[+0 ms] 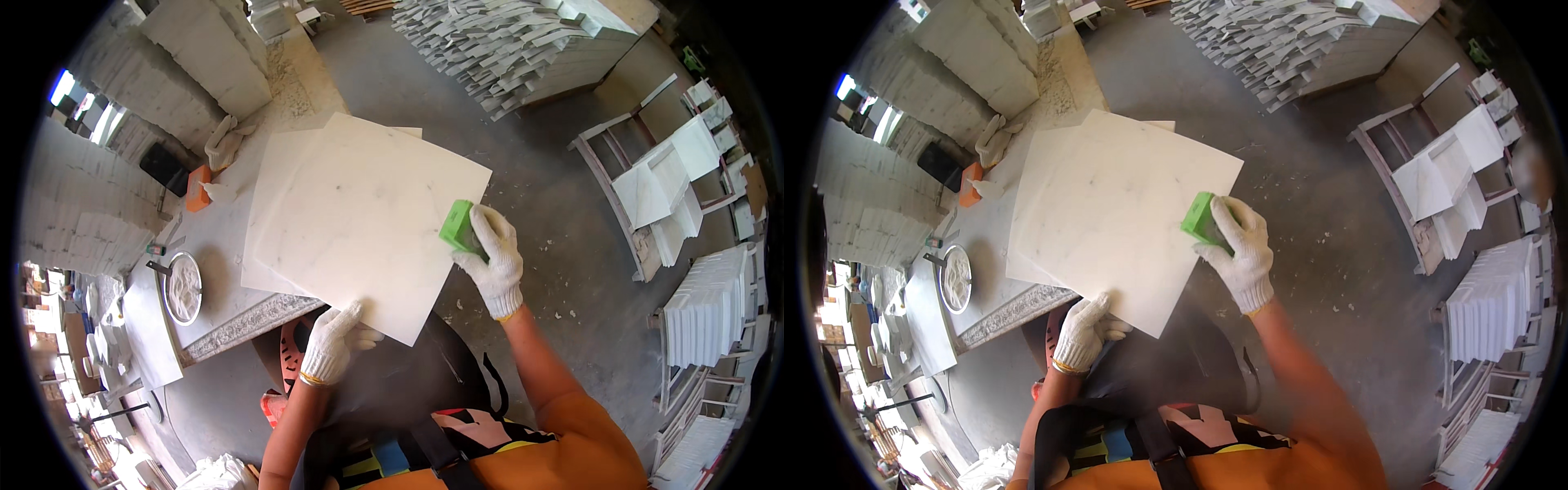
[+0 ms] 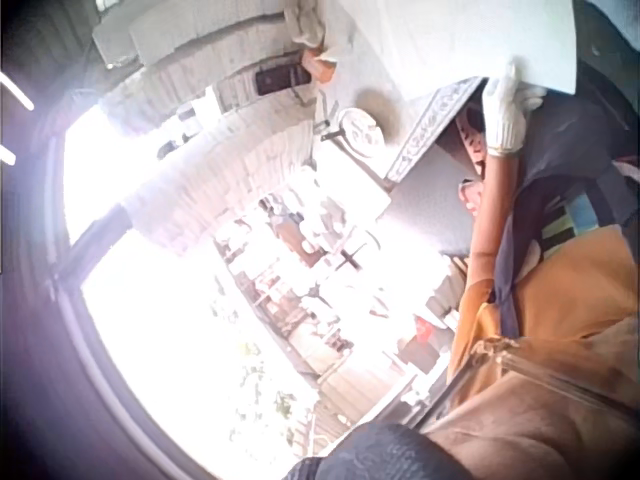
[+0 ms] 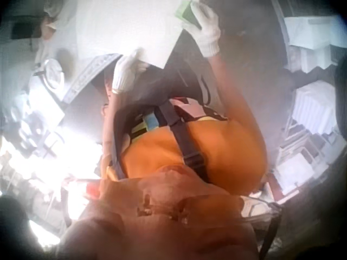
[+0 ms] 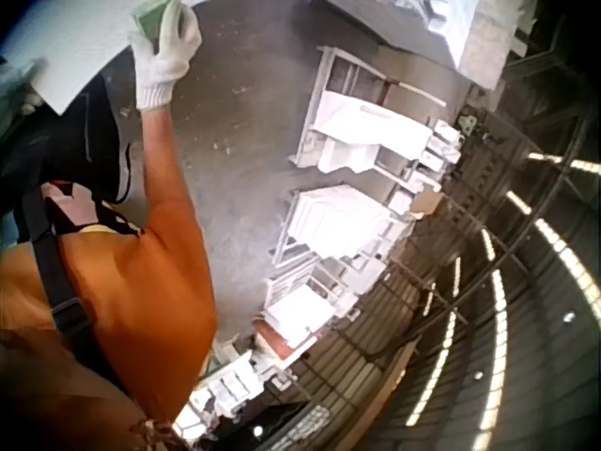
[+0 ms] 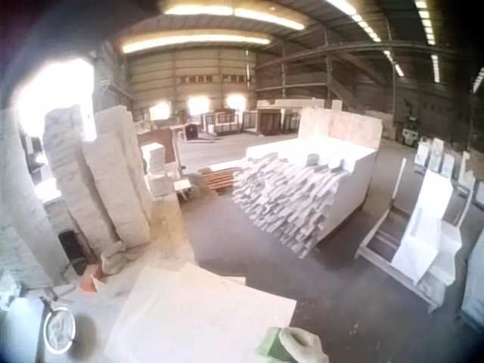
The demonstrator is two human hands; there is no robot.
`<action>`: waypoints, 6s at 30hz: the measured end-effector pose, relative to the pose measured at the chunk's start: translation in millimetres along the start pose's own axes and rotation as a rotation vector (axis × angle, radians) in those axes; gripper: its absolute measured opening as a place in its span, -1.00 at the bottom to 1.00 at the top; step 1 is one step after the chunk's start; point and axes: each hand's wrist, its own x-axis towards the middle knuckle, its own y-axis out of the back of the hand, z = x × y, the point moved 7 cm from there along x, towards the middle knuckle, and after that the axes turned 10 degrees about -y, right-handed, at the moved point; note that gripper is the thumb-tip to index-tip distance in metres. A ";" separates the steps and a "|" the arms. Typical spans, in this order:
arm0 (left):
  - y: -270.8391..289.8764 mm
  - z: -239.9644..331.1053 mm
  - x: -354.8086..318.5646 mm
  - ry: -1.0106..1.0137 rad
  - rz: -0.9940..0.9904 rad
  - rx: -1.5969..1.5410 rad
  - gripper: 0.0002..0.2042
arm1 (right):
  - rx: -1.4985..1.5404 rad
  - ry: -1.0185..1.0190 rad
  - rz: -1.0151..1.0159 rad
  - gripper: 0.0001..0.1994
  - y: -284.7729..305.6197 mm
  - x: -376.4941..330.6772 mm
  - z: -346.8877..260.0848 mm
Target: The person smooths and cleans the surface of a white tile using a green sponge, then uses a metal scraper to remove residue from the edges. The finished tile is handed to a coworker and placed on a rack.
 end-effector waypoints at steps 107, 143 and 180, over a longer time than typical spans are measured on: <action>24.6 152.3 97.6 -0.887 0.092 1.915 -0.39 | 0.182 -0.136 -0.358 -0.30 13.4 -74.7 -37.9; 28.5 147.5 102.6 -0.790 0.076 1.896 -0.34 | 0.043 -0.022 -0.331 -0.19 -5.6 -50.0 -31.0; 27.3 150.1 100.5 -0.905 0.072 1.798 -0.35 | 0.012 -0.034 -0.355 -0.29 -6.2 -46.9 -36.6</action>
